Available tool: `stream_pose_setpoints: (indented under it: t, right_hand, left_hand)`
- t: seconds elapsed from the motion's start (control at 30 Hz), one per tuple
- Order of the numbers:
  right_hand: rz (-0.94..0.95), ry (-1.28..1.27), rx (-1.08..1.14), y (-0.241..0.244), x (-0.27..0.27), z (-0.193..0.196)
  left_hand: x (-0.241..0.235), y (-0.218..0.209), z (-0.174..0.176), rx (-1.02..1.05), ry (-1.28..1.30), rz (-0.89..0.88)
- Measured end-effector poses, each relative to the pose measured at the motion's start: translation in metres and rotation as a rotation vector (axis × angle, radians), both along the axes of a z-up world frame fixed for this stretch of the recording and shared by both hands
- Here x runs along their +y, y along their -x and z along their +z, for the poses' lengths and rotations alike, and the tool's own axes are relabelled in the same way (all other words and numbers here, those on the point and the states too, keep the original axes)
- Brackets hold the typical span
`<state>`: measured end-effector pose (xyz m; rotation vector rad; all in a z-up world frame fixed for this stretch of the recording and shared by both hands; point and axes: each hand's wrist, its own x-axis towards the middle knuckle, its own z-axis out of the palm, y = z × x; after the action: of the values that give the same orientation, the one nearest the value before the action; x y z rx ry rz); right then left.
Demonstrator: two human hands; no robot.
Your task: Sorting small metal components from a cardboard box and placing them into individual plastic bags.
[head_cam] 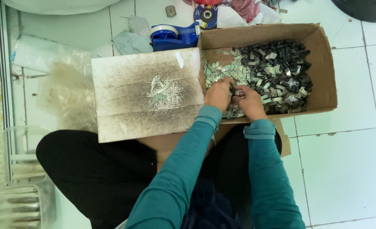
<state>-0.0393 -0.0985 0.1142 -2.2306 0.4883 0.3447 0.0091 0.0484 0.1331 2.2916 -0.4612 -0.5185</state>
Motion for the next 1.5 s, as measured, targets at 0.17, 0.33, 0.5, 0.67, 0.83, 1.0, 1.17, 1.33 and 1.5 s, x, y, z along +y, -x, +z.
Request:
stream_pose_setpoints:
  t: [0.17, 0.33, 0.5, 0.67, 0.83, 1.0, 1.17, 1.33, 1.5]
  right_hand:
    - [-0.111, -0.039, -0.039, 0.003, -0.001, 0.010]
    - [-0.152, -0.198, -0.095, 0.007, -0.004, 0.006]
    - [-0.148, -0.425, -0.131, 0.013, 0.001, 0.022]
    - [-0.234, -0.467, -0.197, 0.011, -0.008, 0.005]
    - [-0.253, -0.450, -0.249, 0.012, -0.006, 0.006]
    - [-0.193, -0.419, -0.322, 0.015, 0.000, 0.018]
    - [-0.143, -0.401, -0.395, 0.012, 0.017, 0.032]
    - [-0.054, -0.435, -0.449, 0.005, 0.087, 0.065]
    - [0.146, -0.354, -0.574, -0.010, 0.155, 0.049]
  left_hand:
    - [0.008, 0.002, 0.016, 0.087, 0.117, 0.063]
    - [0.013, 0.000, 0.015, 0.136, 0.269, 0.111]
    - [0.015, -0.003, 0.010, 0.146, 0.343, 0.132]
    - [0.007, -0.002, -0.009, 0.017, 0.310, 0.127]
    - [0.014, 0.011, 0.020, -0.080, 0.282, 0.111]
    - [0.003, 0.005, -0.044, -0.245, 0.178, -0.028]
    - [0.010, 0.019, -0.059, -0.497, 0.317, 0.176]
    - [0.087, 0.053, -0.004, -0.516, 0.291, 0.365]
    - [0.162, 0.057, 0.004, -0.798, -0.034, 0.593]
